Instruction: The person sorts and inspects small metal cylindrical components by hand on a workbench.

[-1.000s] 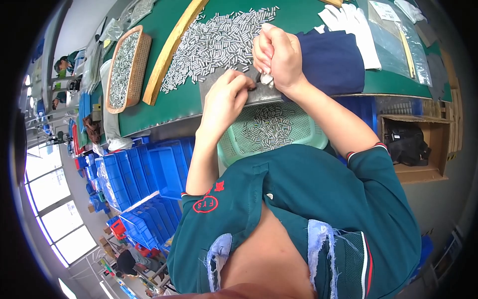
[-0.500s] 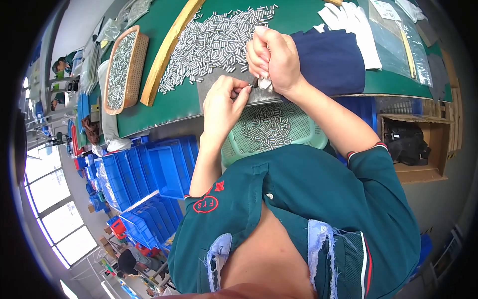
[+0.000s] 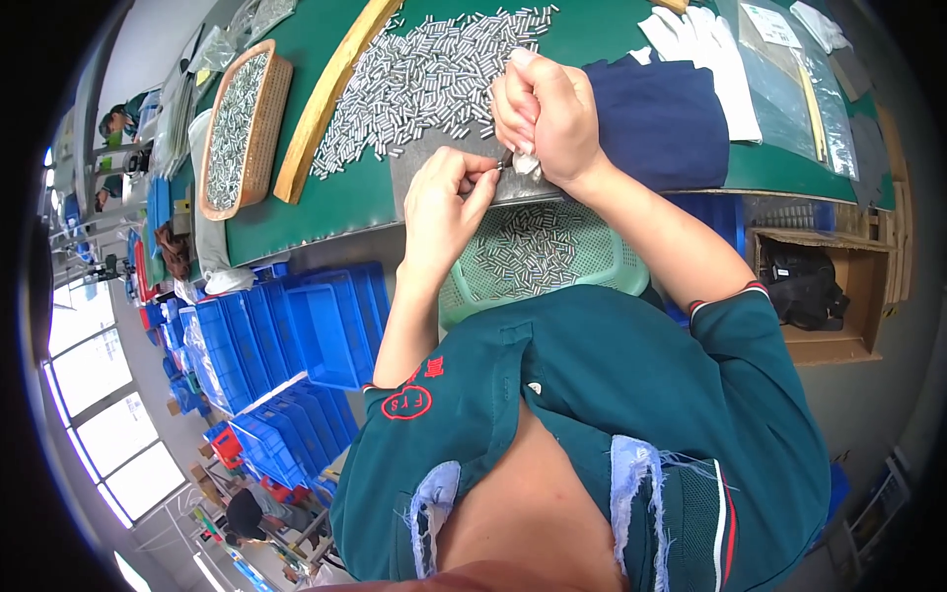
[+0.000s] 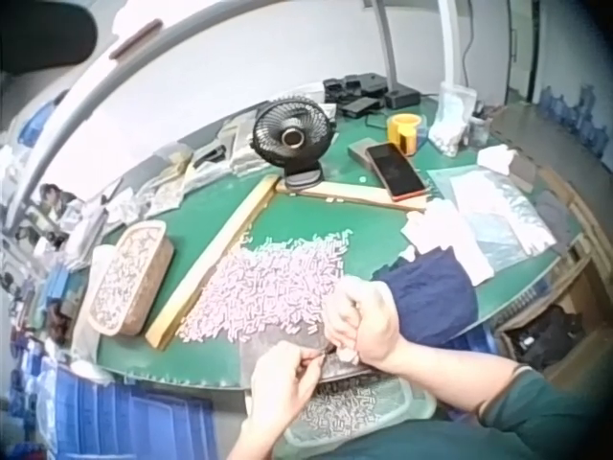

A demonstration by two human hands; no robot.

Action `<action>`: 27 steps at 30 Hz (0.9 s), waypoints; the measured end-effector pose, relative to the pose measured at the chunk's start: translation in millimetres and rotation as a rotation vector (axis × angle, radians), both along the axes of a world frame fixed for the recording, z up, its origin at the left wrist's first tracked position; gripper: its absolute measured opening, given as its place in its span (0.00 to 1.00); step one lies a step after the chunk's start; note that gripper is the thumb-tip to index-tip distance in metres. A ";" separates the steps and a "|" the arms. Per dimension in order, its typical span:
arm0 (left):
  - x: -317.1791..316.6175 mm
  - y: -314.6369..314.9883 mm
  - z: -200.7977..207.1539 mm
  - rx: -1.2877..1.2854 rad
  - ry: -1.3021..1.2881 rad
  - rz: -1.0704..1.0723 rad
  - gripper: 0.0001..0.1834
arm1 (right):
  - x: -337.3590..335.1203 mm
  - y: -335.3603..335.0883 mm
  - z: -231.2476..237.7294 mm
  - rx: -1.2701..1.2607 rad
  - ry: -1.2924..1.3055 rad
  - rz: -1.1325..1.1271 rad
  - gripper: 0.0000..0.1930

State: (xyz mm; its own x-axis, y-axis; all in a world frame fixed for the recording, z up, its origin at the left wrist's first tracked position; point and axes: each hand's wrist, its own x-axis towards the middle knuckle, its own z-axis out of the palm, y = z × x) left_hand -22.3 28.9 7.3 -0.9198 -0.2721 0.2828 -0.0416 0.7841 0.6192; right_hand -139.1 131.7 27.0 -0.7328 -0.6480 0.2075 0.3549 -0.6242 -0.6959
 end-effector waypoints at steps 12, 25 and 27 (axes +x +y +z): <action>-10.5 0.2 -8.5 -0.047 0.096 0.047 0.04 | -4.1 1.8 -5.0 0.130 -0.142 0.008 0.19; 97.1 0.6 -28.6 -0.035 0.094 0.270 0.07 | -45.9 2.7 -19.9 -0.085 -0.028 0.235 0.20; 117.6 -3.0 -36.4 -0.002 0.107 0.466 0.08 | -51.2 1.5 -18.7 -0.112 -0.030 0.272 0.20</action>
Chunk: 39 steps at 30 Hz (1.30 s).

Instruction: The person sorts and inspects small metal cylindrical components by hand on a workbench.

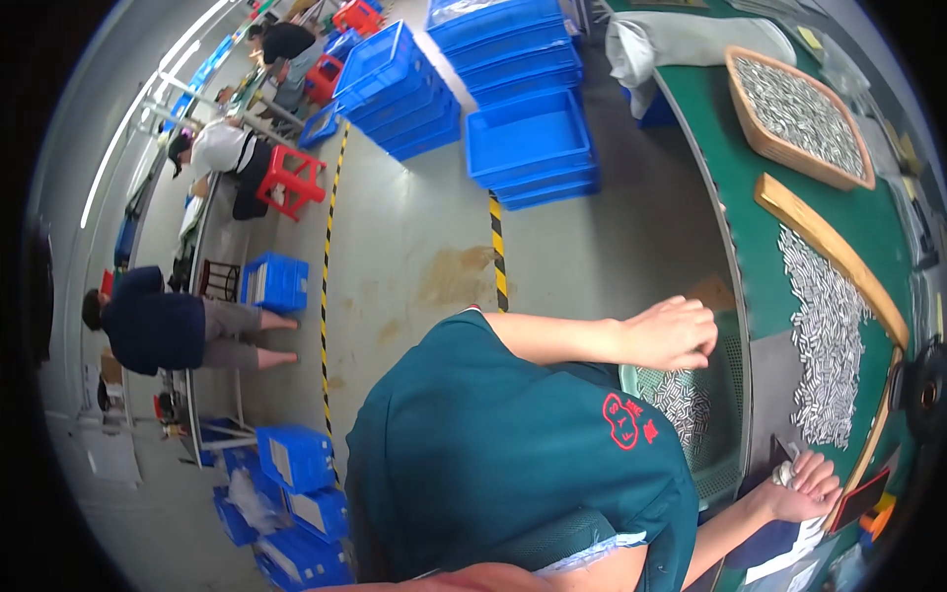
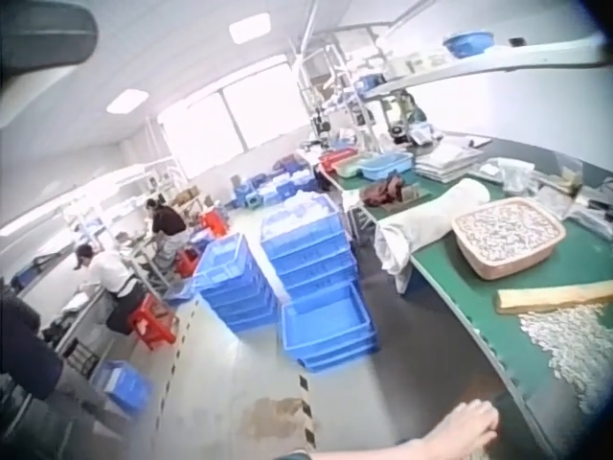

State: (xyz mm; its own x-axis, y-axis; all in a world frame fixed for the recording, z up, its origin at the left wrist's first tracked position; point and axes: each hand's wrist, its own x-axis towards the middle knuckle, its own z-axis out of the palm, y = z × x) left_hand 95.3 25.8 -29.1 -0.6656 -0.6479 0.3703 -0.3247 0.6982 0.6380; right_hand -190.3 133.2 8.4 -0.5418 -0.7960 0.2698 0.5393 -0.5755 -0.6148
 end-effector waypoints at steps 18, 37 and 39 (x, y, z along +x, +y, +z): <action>8.7 -28.4 -64.6 0.566 -0.123 -0.058 0.18 | -22.7 41.9 69.2 -0.113 0.225 -0.114 0.18; -32.1 -47.6 -71.4 0.544 -0.230 -0.093 0.22 | -31.2 3.8 2.3 0.204 0.270 -0.076 0.19; -34.9 -48.0 -75.2 0.544 -0.222 -0.088 0.20 | -31.4 5.4 3.1 0.195 0.245 -0.080 0.19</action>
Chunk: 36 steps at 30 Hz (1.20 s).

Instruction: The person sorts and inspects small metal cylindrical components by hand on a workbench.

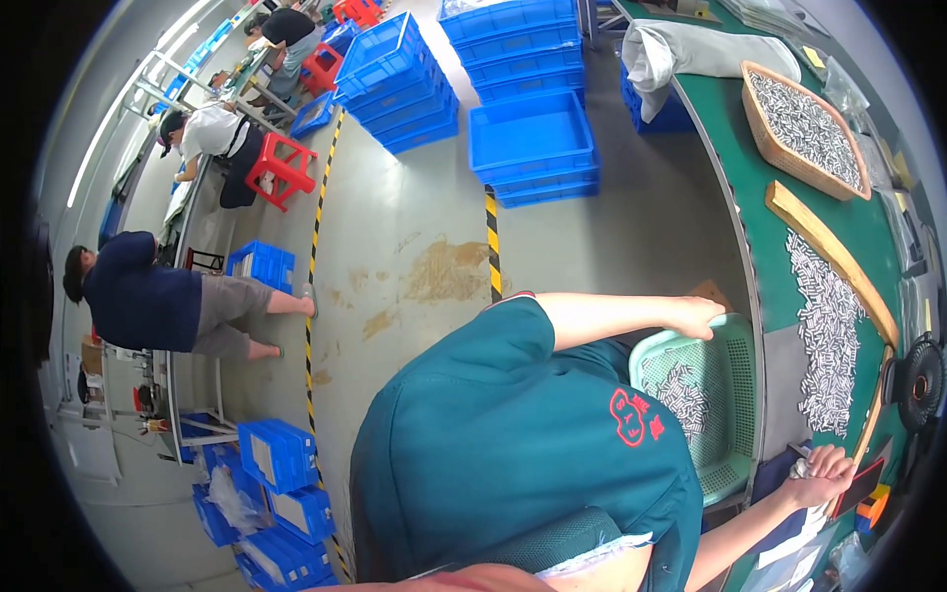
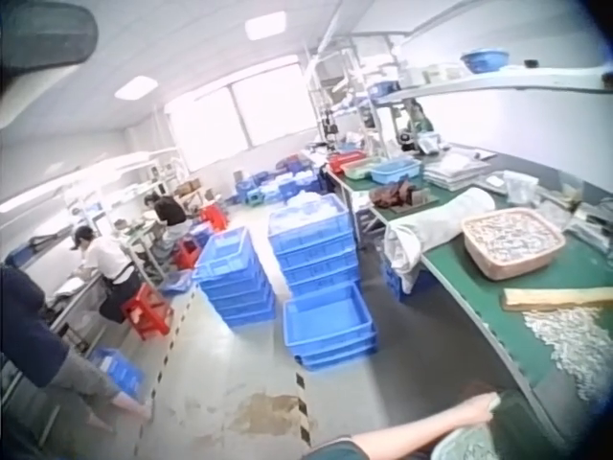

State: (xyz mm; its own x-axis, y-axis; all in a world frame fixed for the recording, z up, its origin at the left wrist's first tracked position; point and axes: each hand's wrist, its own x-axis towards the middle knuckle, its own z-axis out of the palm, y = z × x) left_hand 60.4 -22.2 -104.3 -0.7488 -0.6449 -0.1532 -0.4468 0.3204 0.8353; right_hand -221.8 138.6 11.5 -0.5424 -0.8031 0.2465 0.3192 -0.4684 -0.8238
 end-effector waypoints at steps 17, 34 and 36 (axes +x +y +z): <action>22.4 19.6 21.0 0.008 -0.061 0.107 0.20 | 6.0 8.5 5.7 0.023 -0.072 -0.094 0.20; -2.3 55.1 41.1 -0.609 0.242 -0.135 0.16 | -37.9 19.6 -12.8 -0.211 -0.336 0.298 0.20; -6.9 63.2 39.5 -0.545 0.042 -0.320 0.17 | -38.3 19.0 -13.9 -0.202 -0.326 0.284 0.19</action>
